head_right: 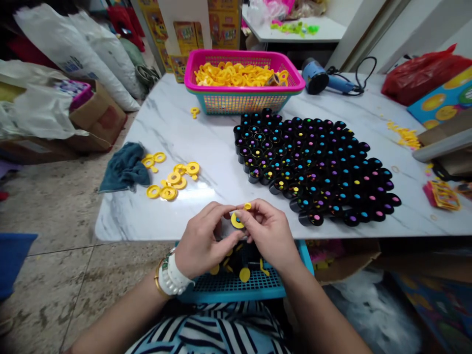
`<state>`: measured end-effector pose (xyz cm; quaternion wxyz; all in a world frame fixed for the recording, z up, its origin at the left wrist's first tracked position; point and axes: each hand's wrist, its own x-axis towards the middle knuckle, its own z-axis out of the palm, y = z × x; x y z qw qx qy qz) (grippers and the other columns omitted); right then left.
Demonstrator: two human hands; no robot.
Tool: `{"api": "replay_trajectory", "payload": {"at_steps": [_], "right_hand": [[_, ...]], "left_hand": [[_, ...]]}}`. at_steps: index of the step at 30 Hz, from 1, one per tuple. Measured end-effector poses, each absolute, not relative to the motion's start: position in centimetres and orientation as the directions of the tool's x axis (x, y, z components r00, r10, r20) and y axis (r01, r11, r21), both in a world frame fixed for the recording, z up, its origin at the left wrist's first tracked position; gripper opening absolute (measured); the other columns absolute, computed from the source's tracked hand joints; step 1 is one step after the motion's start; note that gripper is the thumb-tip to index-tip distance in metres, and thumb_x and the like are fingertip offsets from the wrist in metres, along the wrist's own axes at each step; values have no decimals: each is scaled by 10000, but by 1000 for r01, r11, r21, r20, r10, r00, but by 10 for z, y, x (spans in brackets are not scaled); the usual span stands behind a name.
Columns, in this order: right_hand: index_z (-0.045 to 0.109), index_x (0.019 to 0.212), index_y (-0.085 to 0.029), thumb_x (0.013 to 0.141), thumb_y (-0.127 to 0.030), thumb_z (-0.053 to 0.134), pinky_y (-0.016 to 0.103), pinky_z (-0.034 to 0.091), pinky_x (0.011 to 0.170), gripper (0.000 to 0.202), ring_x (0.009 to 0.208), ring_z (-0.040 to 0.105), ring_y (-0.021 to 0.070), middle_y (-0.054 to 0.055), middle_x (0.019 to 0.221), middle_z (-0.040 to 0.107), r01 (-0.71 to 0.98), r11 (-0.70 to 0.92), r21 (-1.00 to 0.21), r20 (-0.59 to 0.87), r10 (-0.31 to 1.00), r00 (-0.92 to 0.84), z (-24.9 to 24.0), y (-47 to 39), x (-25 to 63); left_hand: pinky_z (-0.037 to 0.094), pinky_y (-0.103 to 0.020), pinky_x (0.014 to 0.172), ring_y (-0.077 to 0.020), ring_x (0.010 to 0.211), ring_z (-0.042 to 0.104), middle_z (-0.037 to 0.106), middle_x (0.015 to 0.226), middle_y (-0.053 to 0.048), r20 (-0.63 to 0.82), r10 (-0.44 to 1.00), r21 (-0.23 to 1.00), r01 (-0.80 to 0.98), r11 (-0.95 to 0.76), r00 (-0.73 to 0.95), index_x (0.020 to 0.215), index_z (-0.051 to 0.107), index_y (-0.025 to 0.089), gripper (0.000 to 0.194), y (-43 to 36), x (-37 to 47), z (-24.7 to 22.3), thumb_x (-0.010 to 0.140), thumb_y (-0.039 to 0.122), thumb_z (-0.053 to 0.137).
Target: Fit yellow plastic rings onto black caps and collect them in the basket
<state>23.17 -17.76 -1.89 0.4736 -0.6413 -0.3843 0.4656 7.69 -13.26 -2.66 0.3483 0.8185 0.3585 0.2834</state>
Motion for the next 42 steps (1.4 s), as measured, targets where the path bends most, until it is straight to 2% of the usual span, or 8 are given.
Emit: {"api": "replay_trajectory", "payload": {"at_steps": [5, 11, 14, 21, 25, 30, 35, 42], "right_hand": [[646, 905, -200, 805, -448, 676, 200, 434, 385, 269, 451, 480, 89, -30, 647, 580, 76, -237, -968, -208, 937, 280, -21, -177, 229], [603, 887, -212, 776, -437, 718, 205, 480, 495, 276, 575, 548, 109, -21, 730, 592, 31, -148, -989, -125, 918, 376, -25, -181, 221], [617, 813, -205, 763, -436, 734, 230, 514, 536, 264, 599, 559, 124, -13, 710, 594, 30, -131, -991, -109, 915, 389, -27, -184, 221], [657, 849, -200, 750, -430, 756, 282, 553, 688, 269, 723, 641, 167, 21, 804, 677, 22, -192, -981, -179, 945, 272, -24, -186, 235], [656, 852, -193, 761, -409, 754, 257, 537, 668, 255, 716, 614, 152, 9, 787, 650, 42, -226, -973, -212, 952, 221, -24, -184, 238], [602, 843, -193, 764, -399, 754, 197, 425, 481, 268, 543, 498, 95, -31, 675, 586, 94, -266, -959, -248, 953, 173, -20, -181, 239], [552, 845, -199, 768, -408, 747, 204, 450, 533, 296, 578, 519, 101, -44, 654, 570, 155, -327, -932, -304, 940, 154, -12, -176, 236], [589, 819, -192, 760, -394, 758, 197, 414, 513, 270, 573, 481, 94, -39, 665, 560, 201, -309, -930, -274, 944, 183, -14, -178, 235]], "left_hand": [[518, -282, 739, -154, 799, 613, 628, 839, -32, 202, 834, 786, 424, -450, 513, 953, 636, 187, 145, -138, 78, -23, 920, 290, 540], [531, -325, 853, -203, 985, 601, 601, 1084, -93, 339, 812, 693, 458, -557, 475, 1215, 540, 174, 388, -152, 82, -31, 887, 373, 598], [536, -319, 853, -192, 961, 613, 593, 1078, -92, 390, 797, 641, 485, -595, 462, 1178, 562, 177, 298, -153, 85, -35, 930, 339, 524], [538, -297, 883, -177, 1009, 608, 601, 1124, -83, 344, 806, 723, 412, -555, 482, 1240, 510, 178, 297, -152, 84, -39, 964, 257, 435], [532, -315, 893, -189, 1007, 596, 604, 1082, -70, 276, 792, 754, 388, -530, 544, 1188, 526, 176, 276, -149, 82, -40, 924, 258, 519], [536, -318, 854, -187, 959, 602, 592, 1035, -55, 205, 813, 747, 450, -490, 545, 1126, 568, 179, 238, -148, 82, -40, 890, 177, 534], [541, -317, 779, -186, 867, 606, 585, 956, -39, 163, 831, 738, 493, -460, 532, 1009, 608, 179, 152, -147, 86, -42, 866, 197, 560], [535, -302, 818, -192, 978, 596, 596, 1073, -52, 310, 829, 782, 371, -501, 465, 1135, 564, 187, 309, -149, 87, -43, 856, 314, 604]]}}
